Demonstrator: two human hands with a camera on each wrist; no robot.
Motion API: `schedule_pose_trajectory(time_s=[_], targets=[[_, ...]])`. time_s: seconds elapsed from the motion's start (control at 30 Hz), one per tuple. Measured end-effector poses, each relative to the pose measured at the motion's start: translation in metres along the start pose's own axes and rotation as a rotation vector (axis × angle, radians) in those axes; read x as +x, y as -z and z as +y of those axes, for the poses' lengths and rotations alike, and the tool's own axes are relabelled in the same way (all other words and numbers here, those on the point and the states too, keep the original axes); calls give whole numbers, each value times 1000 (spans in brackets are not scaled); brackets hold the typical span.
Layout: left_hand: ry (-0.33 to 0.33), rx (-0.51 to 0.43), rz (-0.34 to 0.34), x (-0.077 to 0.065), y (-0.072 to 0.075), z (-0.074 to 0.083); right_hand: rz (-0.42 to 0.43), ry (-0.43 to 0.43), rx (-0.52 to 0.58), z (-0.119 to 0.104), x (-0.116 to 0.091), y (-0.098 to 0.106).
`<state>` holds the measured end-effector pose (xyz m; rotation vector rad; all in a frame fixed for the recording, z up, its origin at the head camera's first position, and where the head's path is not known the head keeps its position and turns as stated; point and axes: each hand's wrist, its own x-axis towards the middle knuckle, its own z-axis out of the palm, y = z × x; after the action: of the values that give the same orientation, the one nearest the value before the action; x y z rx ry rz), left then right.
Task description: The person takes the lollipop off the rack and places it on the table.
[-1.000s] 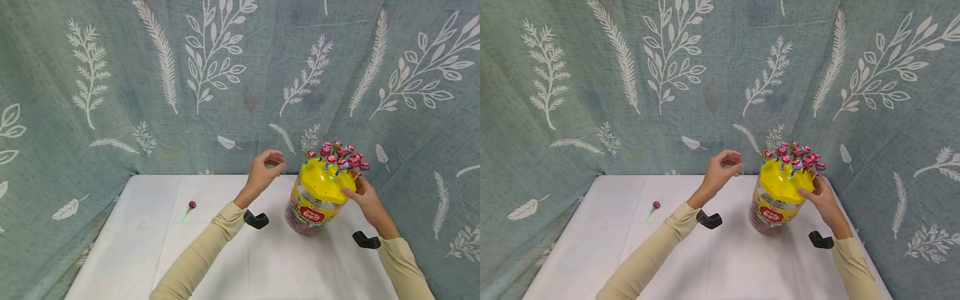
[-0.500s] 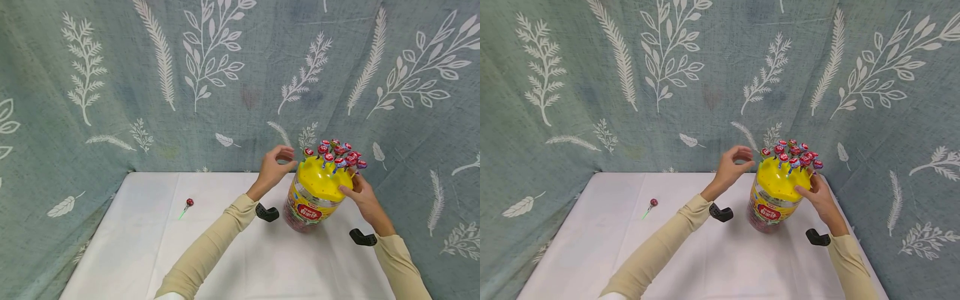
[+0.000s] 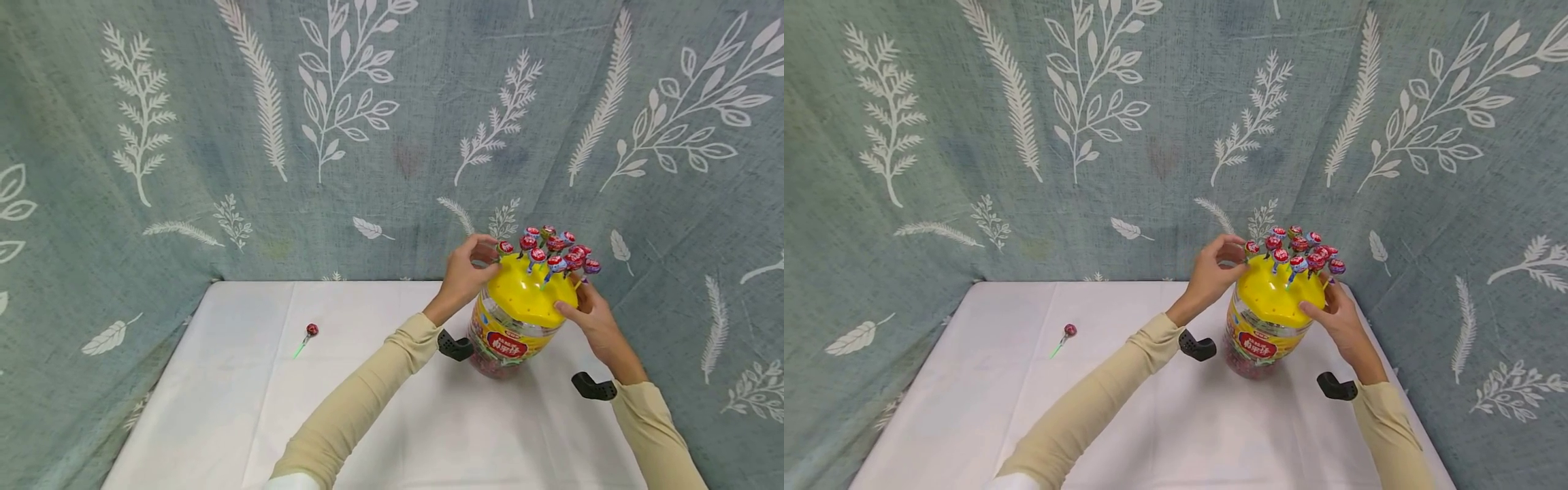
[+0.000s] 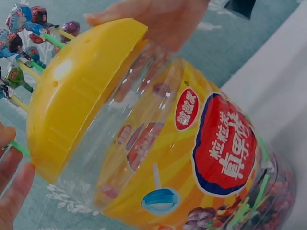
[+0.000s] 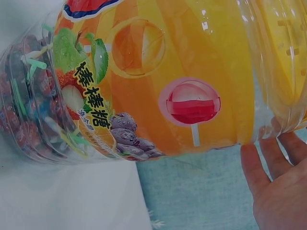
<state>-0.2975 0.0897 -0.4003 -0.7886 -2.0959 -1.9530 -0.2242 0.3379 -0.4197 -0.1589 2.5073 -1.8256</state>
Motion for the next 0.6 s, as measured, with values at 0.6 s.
schedule_pose_trajectory(time_s=[0.6], targets=[[-31, -28, -36, -5, 12, 41, 12, 10, 28, -2, 0, -2]])
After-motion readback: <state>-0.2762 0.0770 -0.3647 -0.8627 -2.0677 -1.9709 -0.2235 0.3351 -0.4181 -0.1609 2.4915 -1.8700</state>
